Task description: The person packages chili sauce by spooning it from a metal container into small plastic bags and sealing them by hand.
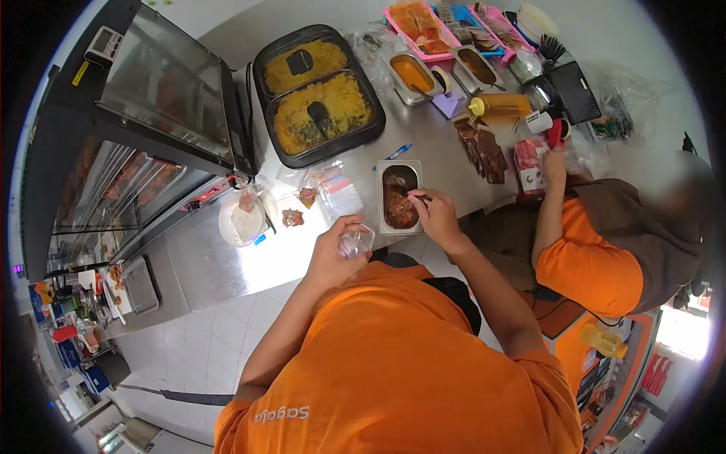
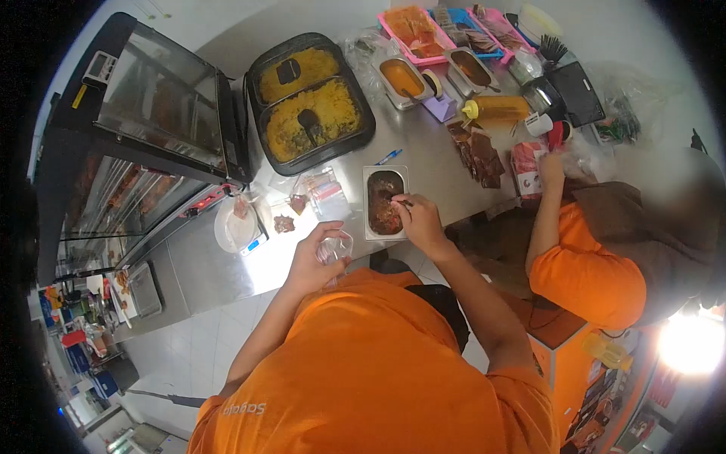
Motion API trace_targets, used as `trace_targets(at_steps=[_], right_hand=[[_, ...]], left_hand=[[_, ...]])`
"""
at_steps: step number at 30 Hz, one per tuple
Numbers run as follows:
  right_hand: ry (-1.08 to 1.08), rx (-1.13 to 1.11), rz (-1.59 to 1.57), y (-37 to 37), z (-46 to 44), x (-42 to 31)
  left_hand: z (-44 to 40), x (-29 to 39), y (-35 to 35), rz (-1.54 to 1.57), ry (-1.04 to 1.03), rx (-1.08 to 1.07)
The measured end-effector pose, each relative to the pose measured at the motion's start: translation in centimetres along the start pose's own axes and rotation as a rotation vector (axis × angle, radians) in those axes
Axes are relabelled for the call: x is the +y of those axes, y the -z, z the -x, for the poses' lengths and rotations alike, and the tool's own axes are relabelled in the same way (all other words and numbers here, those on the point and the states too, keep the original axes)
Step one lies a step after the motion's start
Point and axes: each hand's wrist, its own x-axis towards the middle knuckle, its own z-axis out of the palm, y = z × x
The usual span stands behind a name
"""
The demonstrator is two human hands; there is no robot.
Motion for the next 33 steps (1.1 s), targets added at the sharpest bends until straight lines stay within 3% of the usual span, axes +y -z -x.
trace_targets(at_steps=[3, 5, 7, 9, 12, 19, 22, 25, 28, 31, 33], right_hand=[[-0.016, 0.014, -0.065, 0.7, -0.2, -1.7], [0.011, -0.02, -0.092, 0.7, 0.5, -1.7], [0.04, -0.132, -0.115, 0.4, 0.8, -1.2], [0.066, -0.19, -0.106, 1.2, 1.7, -1.7], [0.094, -0.219, -0.122, 2.3, 2.6, -2.0], [-0.079, -0.203, -0.22, 3.5, 3.5, -3.5], [0.046, -0.183, -0.17, 1.8, 4.3, -0.8], [-0.242, -0.195, -0.409, 0.6, 5.3, 0.5], [-0.545, -0.037, -0.553, 1.1, 5.0, 2.9], [-0.708, 0.096, -0.91, 1.0, 5.2, 5.0], [-0.779, 0.14, -0.989, 0.7, 5.6, 5.8]], left_hand=[[0.0, -0.2, -0.2, -0.138, -0.104, 0.073], [0.4, 0.4, -0.2, 0.005, 0.075, 0.044], [0.1, 0.3, -0.3, -0.003, 0.018, 0.055], [-0.2, -0.9, -0.4, -0.161, -0.254, 0.12], [0.3, -1.6, -0.4, -0.002, -0.086, 0.079], [0.6, -1.4, -0.4, -0.109, -0.182, 0.097], [0.6, -1.4, -0.5, -0.083, -0.148, 0.084], [0.4, -1.4, -0.6, -0.103, -0.157, 0.083], [0.6, -1.4, -0.8, -0.072, -0.137, 0.081], [0.7, -1.5, -1.1, 0.007, -0.063, 0.071], [0.6, -1.8, -1.2, 0.02, -0.033, 0.063]])
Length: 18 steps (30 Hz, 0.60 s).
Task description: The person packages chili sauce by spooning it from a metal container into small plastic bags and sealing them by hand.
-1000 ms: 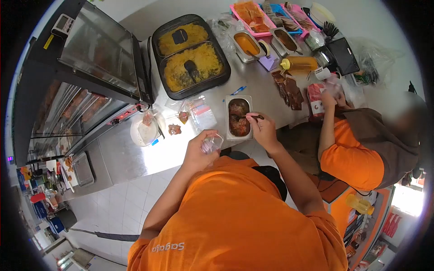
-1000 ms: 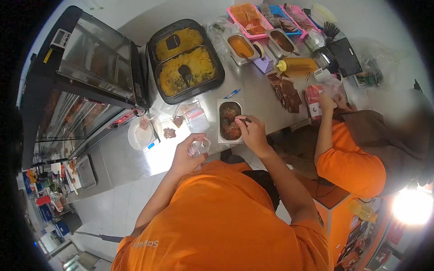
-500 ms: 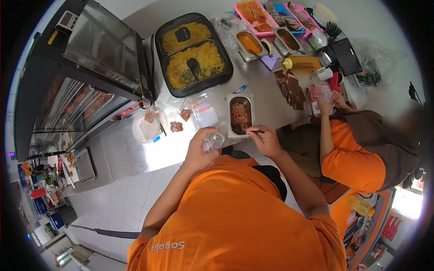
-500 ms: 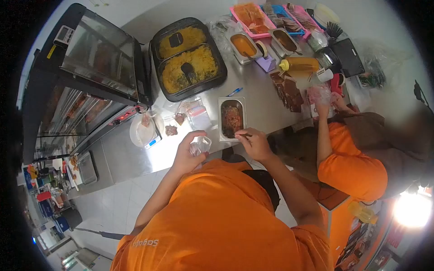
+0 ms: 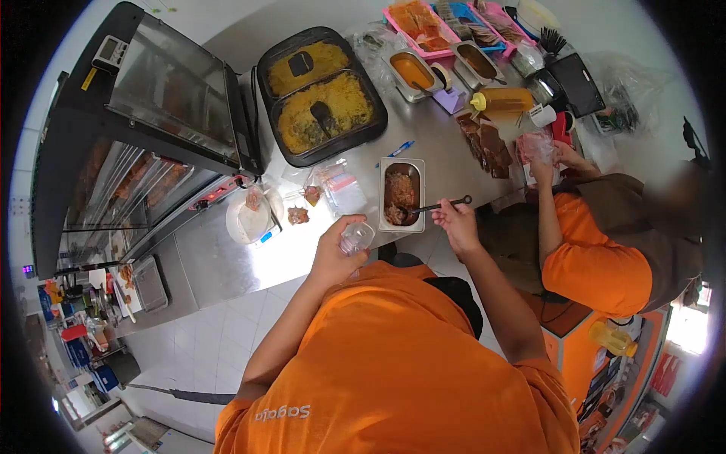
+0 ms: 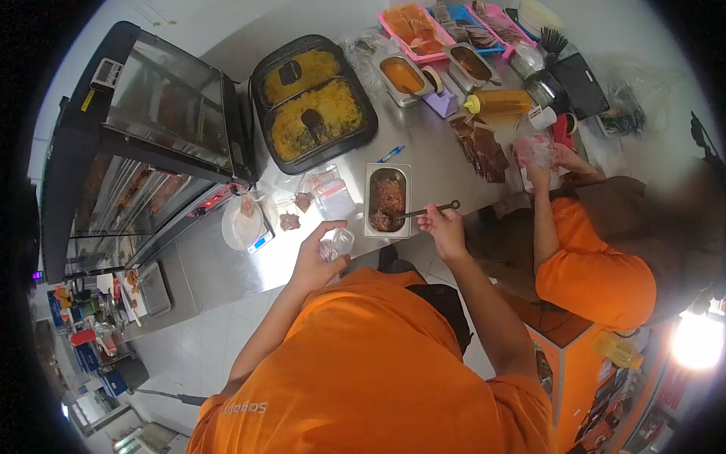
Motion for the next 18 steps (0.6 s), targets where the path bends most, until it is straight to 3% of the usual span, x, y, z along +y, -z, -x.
trace_targets(at_steps=[4, 18], right_hand=[[-0.061, 0.061, -0.146, 0.7, 0.0, 0.5], [0.036, 0.113, -0.182, 1.7, 0.6, -0.4]], left_hand=[[-0.2, 0.5, 0.5, -0.058, -0.007, 0.008], [-1.0, 1.1, 1.1, -0.053, 0.031, 0.019]])
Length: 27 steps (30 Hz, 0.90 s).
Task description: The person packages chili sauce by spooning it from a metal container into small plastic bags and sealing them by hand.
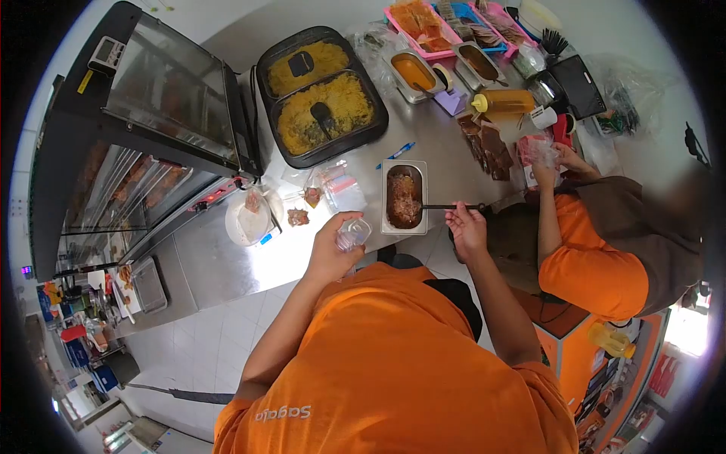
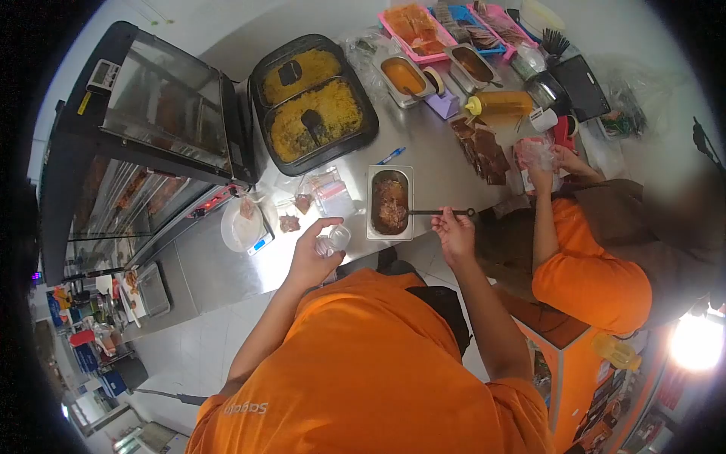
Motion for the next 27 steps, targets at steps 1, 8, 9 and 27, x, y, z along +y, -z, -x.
trace_targets(at_steps=[1, 8, 9, 27], right_hand=[[-0.005, 0.002, -0.026, 0.0, 0.1, -0.1], [0.028, -0.008, 0.019, 0.1, 0.3, -0.7], [0.027, -0.006, 0.044, 0.1, 0.2, -0.8], [0.026, -0.091, 0.026, -7.1, 3.9, -9.3]], left_hand=[[-0.1, 0.0, 0.0, -0.005, 0.007, -0.001], [-0.8, 0.2, 0.0, -0.015, -0.021, -0.003], [-0.9, 0.2, 0.0, -0.017, -0.025, -0.006], [-7.1, 1.7, -2.3, -0.08, -0.248, -0.017]])
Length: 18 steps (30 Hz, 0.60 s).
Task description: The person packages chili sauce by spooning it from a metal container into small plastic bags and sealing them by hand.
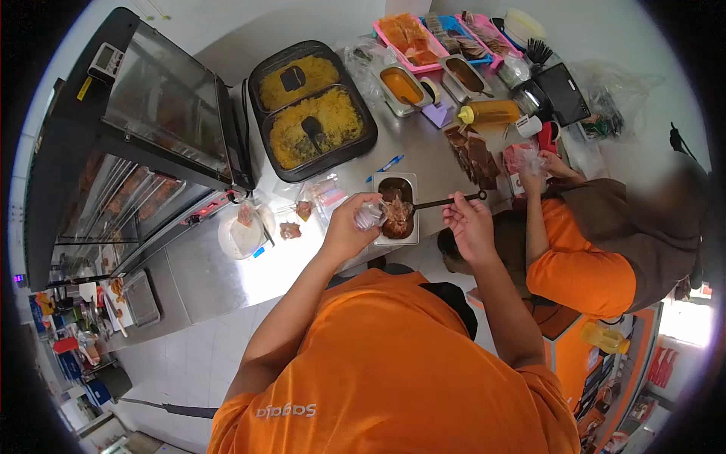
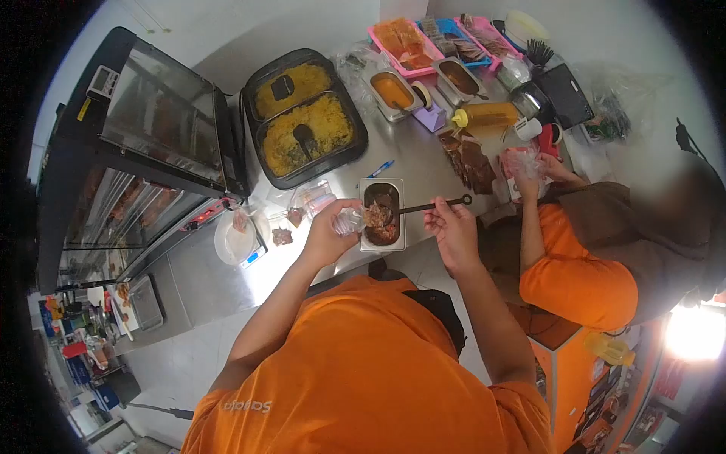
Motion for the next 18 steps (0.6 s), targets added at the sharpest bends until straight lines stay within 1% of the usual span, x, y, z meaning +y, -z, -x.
trace_targets(at_steps=[1, 4, 7, 9, 10, 13, 18], right_hand=[[0.008, 0.004, 0.028, -0.6, 0.1, -0.5], [0.128, 0.049, 0.237, -2.0, 0.4, -1.5], [0.334, 0.031, 0.499, -4.3, 1.4, -3.0], [0.441, 0.02, 0.751, -6.7, 3.0, -4.4], [0.494, 0.018, 0.876, -8.0, 3.8, -5.1], [0.835, -0.131, 1.341, -11.6, 6.4, -7.2], [1.252, -0.223, 1.49, -15.1, 8.2, -8.2]], left_hand=[[-0.2, 0.2, -0.1, 0.01, 0.008, -0.018], [-0.6, 0.6, -0.2, 0.036, 0.013, -0.058], [-0.9, 0.7, -0.5, 0.056, -0.025, -0.067], [-1.0, 1.0, -0.9, 0.071, -0.045, -0.068], [-1.1, 1.0, -1.2, 0.082, -0.074, -0.032], [-1.5, 0.4, -2.9, 0.147, -0.136, 0.052], [-2.0, 0.7, -4.1, 0.294, -0.131, 0.119]])
